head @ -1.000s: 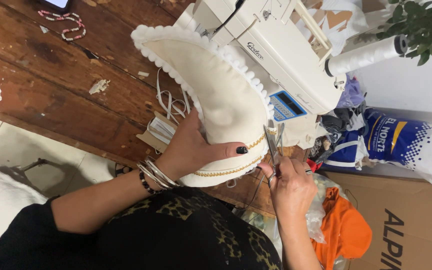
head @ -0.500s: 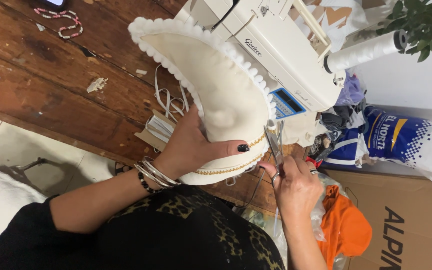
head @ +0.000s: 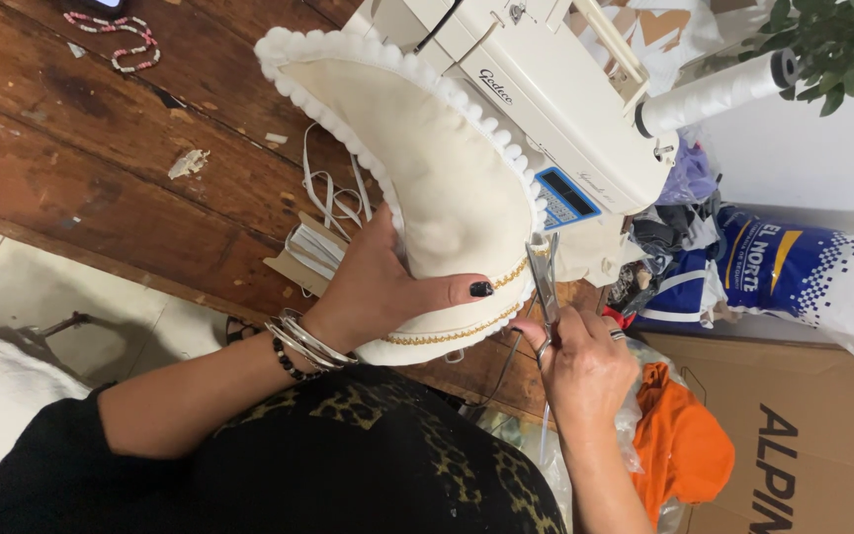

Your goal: Decorating a crescent-shaped pillow by attaching gold trim with a hot glue gun and trimming excess with scissors.

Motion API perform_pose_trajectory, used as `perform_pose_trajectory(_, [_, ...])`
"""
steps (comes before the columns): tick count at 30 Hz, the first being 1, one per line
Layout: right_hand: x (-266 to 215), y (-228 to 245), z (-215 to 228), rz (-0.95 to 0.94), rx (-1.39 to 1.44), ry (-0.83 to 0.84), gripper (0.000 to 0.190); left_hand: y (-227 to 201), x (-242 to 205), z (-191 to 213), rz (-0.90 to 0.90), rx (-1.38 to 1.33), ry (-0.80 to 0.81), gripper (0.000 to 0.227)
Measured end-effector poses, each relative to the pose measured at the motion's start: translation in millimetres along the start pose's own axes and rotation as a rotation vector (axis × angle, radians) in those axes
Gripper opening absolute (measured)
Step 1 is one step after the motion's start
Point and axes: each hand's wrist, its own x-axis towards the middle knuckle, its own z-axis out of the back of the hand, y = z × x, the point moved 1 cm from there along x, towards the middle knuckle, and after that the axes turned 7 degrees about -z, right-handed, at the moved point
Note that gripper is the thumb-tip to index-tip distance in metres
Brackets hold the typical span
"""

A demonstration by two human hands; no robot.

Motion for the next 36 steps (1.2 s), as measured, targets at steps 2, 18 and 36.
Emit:
perform_pose_trajectory(2, [-2,-2,0,0.006,0.02,0.023,0.054,7,-1,0,-0.007,-0.016,0.002,0.088])
perform_pose_trajectory(18, [-25,-16,-38,-0.109,0.612,0.192,0.038,7,1,2,0.009,0.011,0.016,0.088])
perform_pose_trajectory(36, [22,15,-38,-0.594,1.512,0.024,0.015,-6,14,-8,-0.023,0.126,0.192,0.086])
